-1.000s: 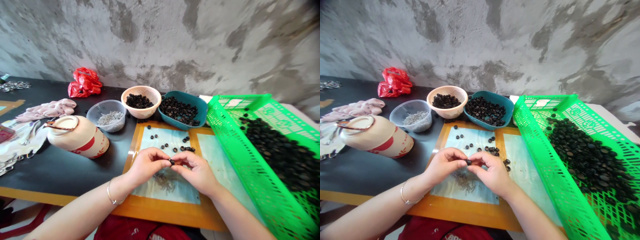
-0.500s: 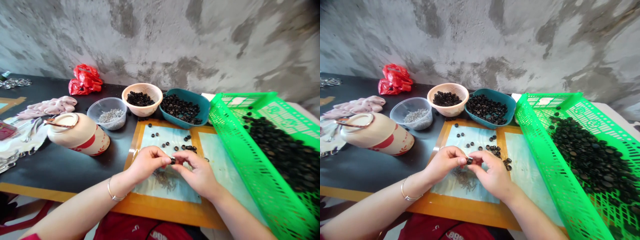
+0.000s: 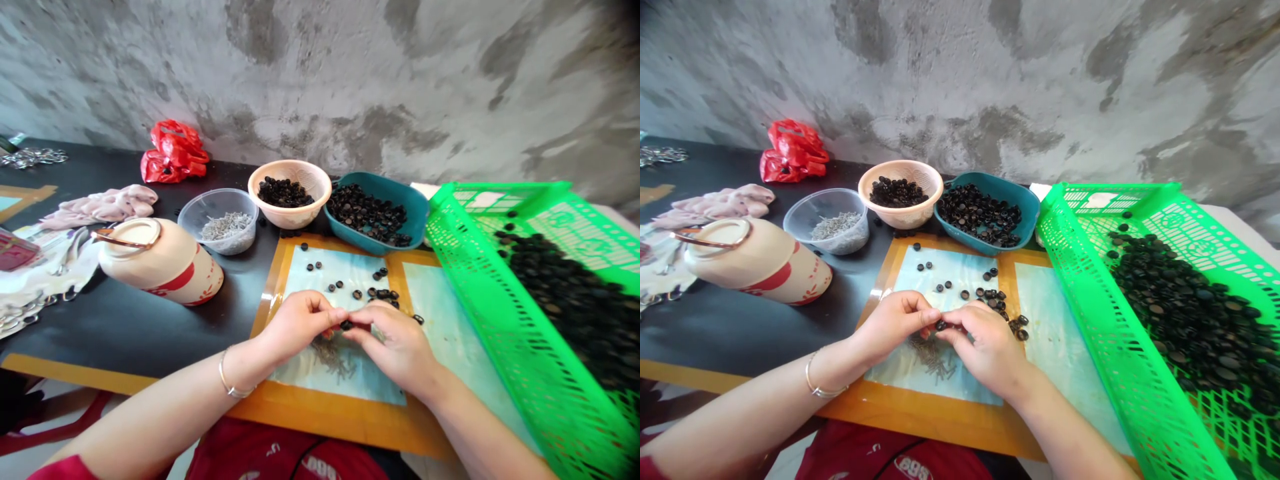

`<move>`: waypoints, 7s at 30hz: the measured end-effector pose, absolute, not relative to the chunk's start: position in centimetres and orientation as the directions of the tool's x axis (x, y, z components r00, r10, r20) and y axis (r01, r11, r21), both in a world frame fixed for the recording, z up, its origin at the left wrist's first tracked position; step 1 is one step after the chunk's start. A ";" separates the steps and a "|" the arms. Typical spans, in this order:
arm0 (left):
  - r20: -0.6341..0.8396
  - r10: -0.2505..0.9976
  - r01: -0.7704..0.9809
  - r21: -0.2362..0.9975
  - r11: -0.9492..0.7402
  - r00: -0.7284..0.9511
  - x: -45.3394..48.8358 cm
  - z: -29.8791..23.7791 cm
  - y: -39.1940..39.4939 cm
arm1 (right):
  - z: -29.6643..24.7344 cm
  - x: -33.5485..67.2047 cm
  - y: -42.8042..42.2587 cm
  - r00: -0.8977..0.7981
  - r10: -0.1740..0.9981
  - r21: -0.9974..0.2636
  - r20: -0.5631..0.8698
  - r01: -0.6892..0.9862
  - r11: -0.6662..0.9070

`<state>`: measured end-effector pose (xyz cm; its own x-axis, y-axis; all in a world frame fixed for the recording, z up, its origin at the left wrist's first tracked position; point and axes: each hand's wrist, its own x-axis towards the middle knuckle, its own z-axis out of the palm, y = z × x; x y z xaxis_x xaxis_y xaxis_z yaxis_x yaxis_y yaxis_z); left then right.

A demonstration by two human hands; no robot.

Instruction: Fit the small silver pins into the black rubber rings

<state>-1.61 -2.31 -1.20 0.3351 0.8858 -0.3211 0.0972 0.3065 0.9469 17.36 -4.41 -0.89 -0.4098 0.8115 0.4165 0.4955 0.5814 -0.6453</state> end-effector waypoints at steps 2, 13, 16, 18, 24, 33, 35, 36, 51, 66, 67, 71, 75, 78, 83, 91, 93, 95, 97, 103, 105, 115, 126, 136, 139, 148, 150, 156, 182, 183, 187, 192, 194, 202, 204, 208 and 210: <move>-0.331 0.882 0.119 0.944 0.309 0.336 -1.6 -1.2 -2.3 | -1.0 17.4 -4.3 -0.421 0.789 -0.626 0.447 0.483 0.612; -0.307 0.903 0.240 0.941 0.240 0.301 -1.5 -1.6 -2.3 | -1.4 17.5 -4.4 -0.476 0.727 -0.524 0.495 0.504 0.686; -0.311 0.902 0.259 0.937 0.237 0.301 -1.5 -1.6 -2.3 | -1.6 17.5 -4.4 -0.480 0.732 -0.523 0.484 0.511 0.682; -0.316 0.899 0.262 0.935 0.240 0.304 -1.5 -1.5 -2.3 | -1.7 17.4 -4.4 -0.473 0.746 -0.533 0.469 0.521 0.666; -0.334 0.889 0.225 0.936 0.272 0.314 -1.6 -1.3 -2.4 | -2.1 17.5 -4.6 -0.413 0.829 -0.574 0.378 0.598 0.560; -0.323 0.880 0.201 0.943 0.266 0.348 -1.7 -1.5 -2.6 | -1.6 17.4 -4.6 -0.486 0.802 -0.556 0.347 0.582 0.593; -0.329 0.872 0.199 0.942 0.272 0.363 -1.7 -1.6 -2.7 | -1.3 17.3 -4.4 -0.517 0.759 -0.551 0.396 0.527 0.647; -0.331 0.870 0.202 0.941 0.273 0.367 -1.7 -1.6 -2.7 | -1.2 17.2 -4.3 -0.523 0.740 -0.552 0.423 0.499 0.668; -0.256 0.875 0.094 0.967 0.239 0.410 -1.4 -1.4 -3.2 | -0.6 16.7 -4.4 -0.395 0.782 -0.692 0.483 0.375 0.617; 0.197 0.859 0.035 0.970 -0.242 0.472 -1.4 -1.8 -4.2 | -0.7 17.5 -4.4 -0.412 0.834 -0.838 0.368 0.243 0.489; 0.208 0.859 0.043 0.965 -0.257 0.468 -1.4 -1.8 -4.2 | -0.7 17.5 -4.3 -0.416 0.835 -0.843 0.359 0.240 0.482; 0.206 0.868 0.068 0.962 -0.264 0.451 -1.3 -2.0 -4.4 | -0.8 17.5 -4.4 -0.435 0.837 -0.853 0.333 0.238 0.464; 0.233 0.868 0.080 0.952 -0.296 0.439 -1.3 -2.1 -4.6 | -0.8 17.4 -4.6 -0.432 0.833 -0.848 0.346 0.236 0.475; 0.238 0.866 0.067 0.953 -0.296 0.441 -1.4 -1.9 -4.6 | -0.8 17.4 -4.8 -0.412 0.845 -0.853 0.341 0.242 0.462; 0.059 0.890 -0.065 0.997 -0.033 0.452 -1.3 -1.5 -4.5 | -0.9 17.5 -4.6 -0.409 0.830 -0.809 0.379 0.289 0.512; -0.173 0.815 -0.252 0.898 0.362 0.553 -1.2 -1.4 -3.5 | -1.0 17.6 -4.3 -0.450 0.711 -0.574 0.540 0.421 0.702; -0.211 0.793 -0.225 0.889 0.399 0.571 -1.3 -1.4 -3.3 | -1.0 17.7 -4.2 -0.461 0.715 -0.566 0.526 0.437 0.699; -0.228 0.790 -0.211 0.888 0.408 0.569 -1.4 -1.4 -3.2 | -1.0 17.7 -4.1 -0.480 0.700 -0.548 0.529 0.436 0.714; -0.234 0.794 -0.195 0.895 0.402 0.561 -1.5 -1.3 -3.2 | -1.0 17.8 -4.0 -0.489 0.675 -0.528 0.553 0.421 0.737; -0.218 0.863 -0.138 0.941 0.310 0.455 -1.5 -1.1 -2.7 | -0.3 18.4 -3.9 -0.359 0.681 -0.549 0.639 0.406 0.730; -0.207 0.903 -0.105 0.959 0.263 0.376 -1.5 -0.8 -2.2 | 0.0 18.9 -3.9 -0.280 0.724 -0.611 0.631 0.396 0.686; -0.067 0.988 0.137 0.990 0.047 0.141 -2.4 -2.4 0.4 | 3.4 28.4 -1.0 0.617 0.713 -0.773 0.333 -0.254 0.581; 0.246 0.853 0.684 0.514 -0.518 0.461 -2.4 -3.9 0.8 | -0.5 18.2 -3.6 -0.474 0.870 -0.708 0.132 0.570 0.418; 0.248 0.876 0.624 0.622 -0.472 0.415 -2.2 -3.6 0.6 | -2.4 17.1 -4.1 -0.579 0.812 -0.510 0.080 0.676 0.532; 0.105 0.952 0.482 0.843 -0.240 0.289 -2.1 -3.2 0.5 | -1.8 17.5 -3.7 -0.469 0.878 -0.647 0.098 0.640 0.414; -0.238 0.923 0.016 0.969 0.245 0.303 -1.3 -1.6 -1.1 | -1.3 17.5 -3.1 -0.161 0.985 -0.948 0.067 0.296 0.113; -0.158 0.935 0.114 0.985 0.128 0.316 -1.2 -1.9 -1.3 | -1.6 17.3 -3.1 -0.155 0.987 -0.966 0.043 0.246 0.081; 0.121 0.914 0.321 0.912 -0.256 0.387 -1.5 -2.4 -1.6 | -2.0 17.4 -3.3 -0.204 0.979 -0.953 -0.014 0.299 0.048; 0.203 0.869 0.286 0.889 -0.357 0.452 -1.8 -2.3 -2.1 | -1.8 16.7 -3.6 -0.237 0.946 -0.962 -0.219 0.212 -0.170; 0.184 0.880 0.284 0.900 -0.330 0.438 -1.7 -2.2 -2.1 | -1.8 16.7 -3.6 -0.239 0.948 -0.964 -0.212 0.212 -0.162; 0.056 0.940 0.131 0.986 -0.106 0.337 -1.1 -1.6 -2.3 | -1.0 17.9 -3.2 -0.222 0.961 -0.954 -0.165 0.285 -0.098; -0.149 0.939 -0.170 0.963 0.209 0.308 -1.0 -1.5 -1.9 | -0.2 22.6 -1.2 0.002 0.998 -0.729 0.065 0.683 0.046; -0.223 0.921 -0.227 0.926 0.303 0.319 -1.3 -1.8 -1.6 | -0.5 24.0 -0.4 -0.021 0.996 -0.586 0.081 0.808 0.065; -0.312 0.855 -0.298 0.841 0.451 0.414 -1.8 -2.0 -1.5 | -1.6 24.7 0.1 -0.091 0.991 -0.430 -0.095 0.902 0.042; -0.318 0.853 -0.295 0.840 0.455 0.413 -1.7 -1.7 -1.6 | -1.6 25.1 0.1 -0.061 0.996 -0.449 -0.061 0.893 0.028; -0.328 0.861 -0.293 0.842 0.453 0.390 -1.6 -1.2 -1.7 | -1.2 25.1 -0.1 0.034 0.999 -0.684 0.000 0.729 -0.025; -0.332 0.869 -0.285 0.849 0.445 0.367 -1.6 -1.0 -1.7 | -0.8 24.1 -0.6 0.019 1.000 -0.840 -0.022 0.542 -0.029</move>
